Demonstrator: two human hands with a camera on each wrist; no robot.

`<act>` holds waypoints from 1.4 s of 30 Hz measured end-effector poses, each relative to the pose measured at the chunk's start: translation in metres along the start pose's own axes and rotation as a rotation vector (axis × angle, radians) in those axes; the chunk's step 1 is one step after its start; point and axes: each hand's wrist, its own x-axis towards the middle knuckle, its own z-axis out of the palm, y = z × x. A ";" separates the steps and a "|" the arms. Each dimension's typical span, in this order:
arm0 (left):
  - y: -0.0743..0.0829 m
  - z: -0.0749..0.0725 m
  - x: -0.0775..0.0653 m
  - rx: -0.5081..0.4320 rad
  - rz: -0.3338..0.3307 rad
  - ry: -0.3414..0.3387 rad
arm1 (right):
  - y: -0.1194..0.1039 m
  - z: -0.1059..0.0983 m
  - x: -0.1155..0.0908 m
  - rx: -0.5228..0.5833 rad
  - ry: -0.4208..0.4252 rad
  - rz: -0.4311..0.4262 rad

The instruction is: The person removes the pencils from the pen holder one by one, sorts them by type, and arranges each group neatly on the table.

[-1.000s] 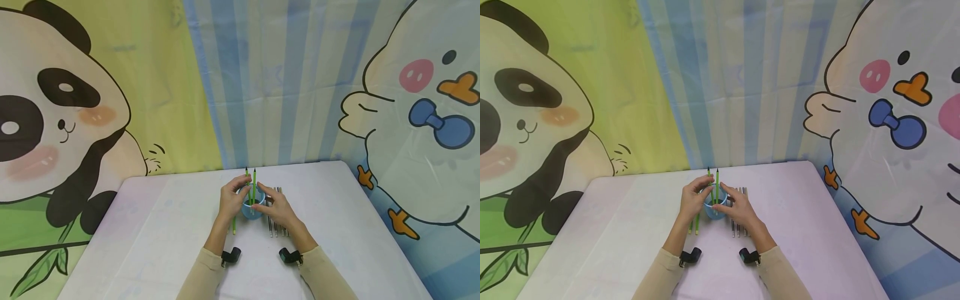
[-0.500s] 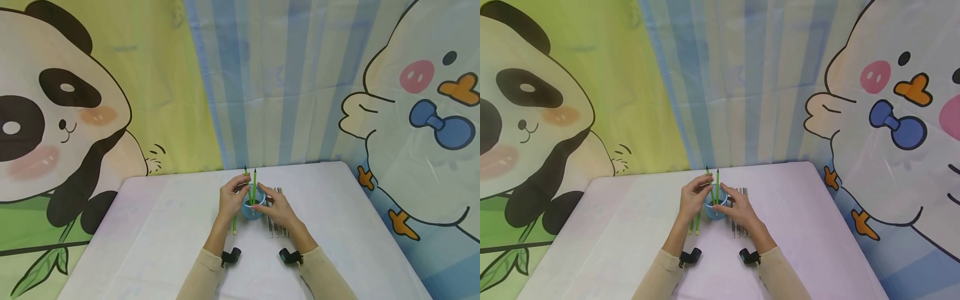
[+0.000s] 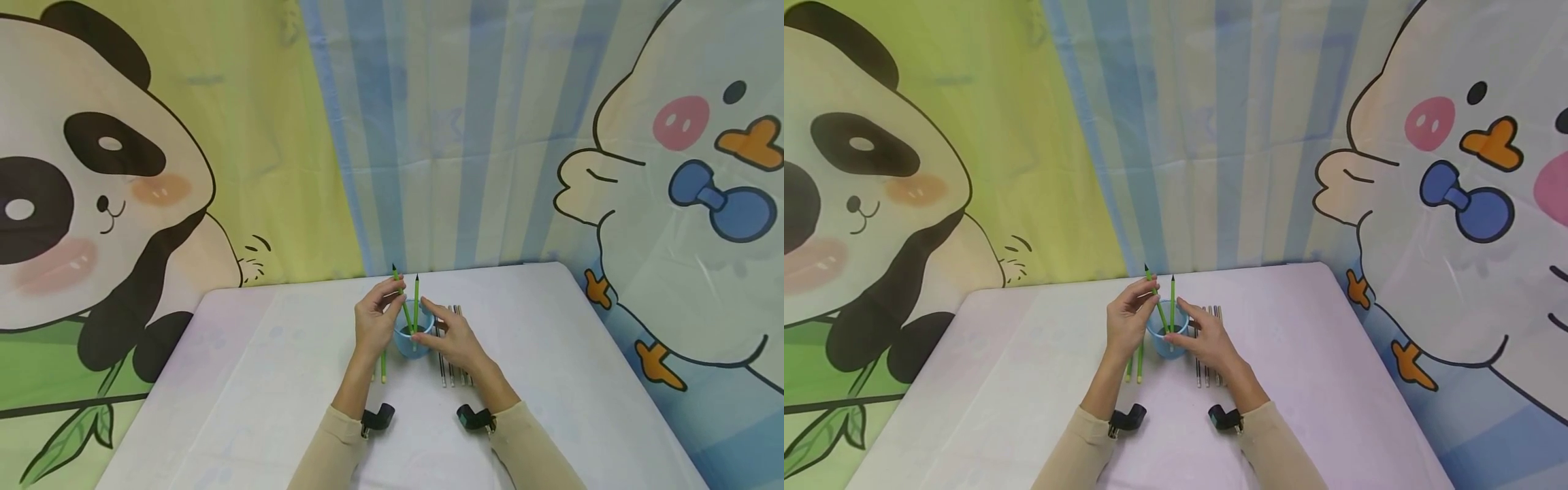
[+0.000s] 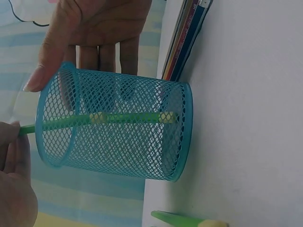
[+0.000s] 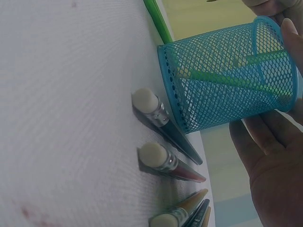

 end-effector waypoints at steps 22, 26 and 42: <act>0.012 -0.004 0.006 -0.010 0.061 0.084 | -0.001 -0.001 0.000 -0.041 -0.011 0.019; 0.014 -0.008 0.006 0.012 0.071 0.089 | -0.001 -0.001 0.000 -0.039 -0.011 0.026; 0.027 -0.035 0.009 0.006 0.076 0.173 | 0.000 -0.001 -0.002 -0.010 -0.034 0.035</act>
